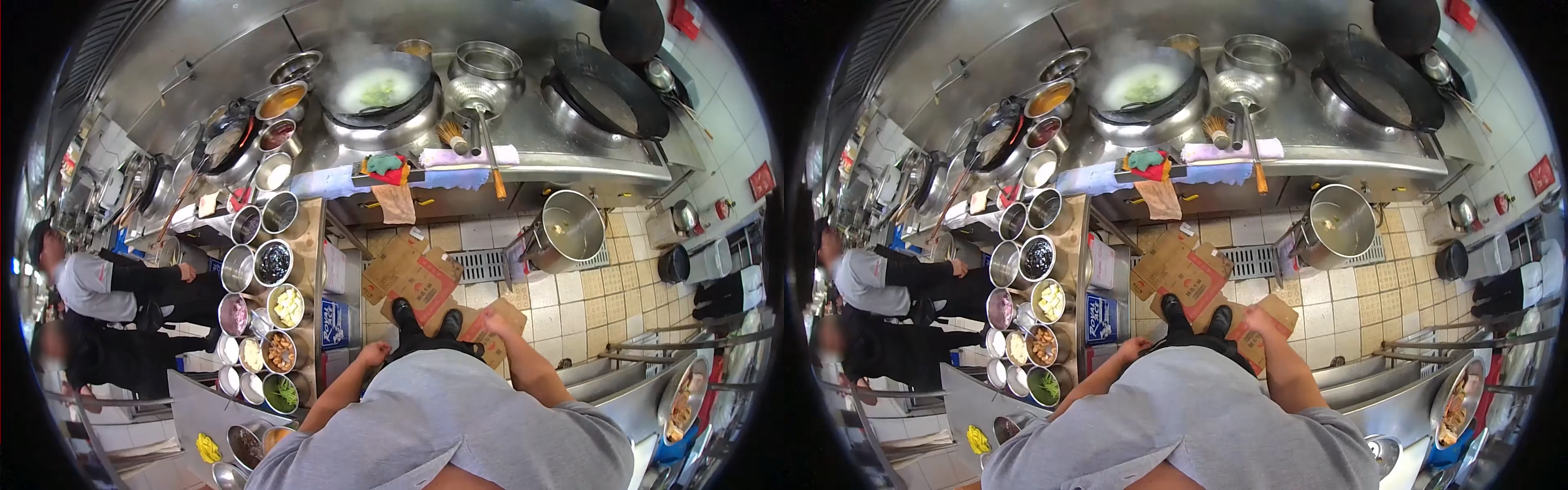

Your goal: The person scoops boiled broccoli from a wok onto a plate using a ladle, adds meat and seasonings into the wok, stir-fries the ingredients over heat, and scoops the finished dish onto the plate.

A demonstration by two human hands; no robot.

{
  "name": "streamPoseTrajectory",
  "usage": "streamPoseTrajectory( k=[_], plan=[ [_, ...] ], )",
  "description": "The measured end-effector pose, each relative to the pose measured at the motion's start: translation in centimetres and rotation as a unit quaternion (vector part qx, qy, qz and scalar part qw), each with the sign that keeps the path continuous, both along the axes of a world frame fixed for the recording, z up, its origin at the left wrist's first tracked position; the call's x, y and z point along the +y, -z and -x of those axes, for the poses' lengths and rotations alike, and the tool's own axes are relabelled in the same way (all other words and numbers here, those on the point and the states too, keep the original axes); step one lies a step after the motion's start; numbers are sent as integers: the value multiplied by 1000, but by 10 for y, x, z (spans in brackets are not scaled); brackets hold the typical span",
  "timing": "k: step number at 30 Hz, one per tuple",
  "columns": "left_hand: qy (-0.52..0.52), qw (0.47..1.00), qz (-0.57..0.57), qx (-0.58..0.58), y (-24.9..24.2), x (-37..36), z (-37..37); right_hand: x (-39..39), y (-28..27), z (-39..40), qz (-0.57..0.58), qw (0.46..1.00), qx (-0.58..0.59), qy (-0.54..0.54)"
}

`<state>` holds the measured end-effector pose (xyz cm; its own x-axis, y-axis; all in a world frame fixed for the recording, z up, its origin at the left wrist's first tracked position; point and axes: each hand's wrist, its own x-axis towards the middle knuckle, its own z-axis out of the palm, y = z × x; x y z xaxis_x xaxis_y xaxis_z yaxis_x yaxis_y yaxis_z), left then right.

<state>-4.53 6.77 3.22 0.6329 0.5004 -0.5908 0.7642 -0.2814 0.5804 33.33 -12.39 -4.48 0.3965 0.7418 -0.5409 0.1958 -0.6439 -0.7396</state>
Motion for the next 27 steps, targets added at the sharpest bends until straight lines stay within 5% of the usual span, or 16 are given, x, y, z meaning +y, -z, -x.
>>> streamPoseTrajectory(
  k=[2, 5, 11, 14, 18, 27],
  plan=[
    [-27, 997, 10, 67, -26, -14, 16, -15, -17, 27, 158, 981, 108, 7],
    [-66, 991, -5, 119, -6, -23, 61, -42, -35, 53, 197, 977, 84, -6],
    [-98, 980, 3, 173, -10, -11, 112, -64, -34, 46, 205, 964, 128, 114],
    [-144, 974, 42, 167, 26, 11, 118, -62, -35, 29, 162, 974, 103, 118],
    [-106, 991, -9, 78, 16, 28, 71, -50, -57, 12, 167, 972, 115, 119],
    [-48, 996, 65, -35, 20, 17, -13, -37, -48, 13, 156, 975, 109, 117]
  ],
)
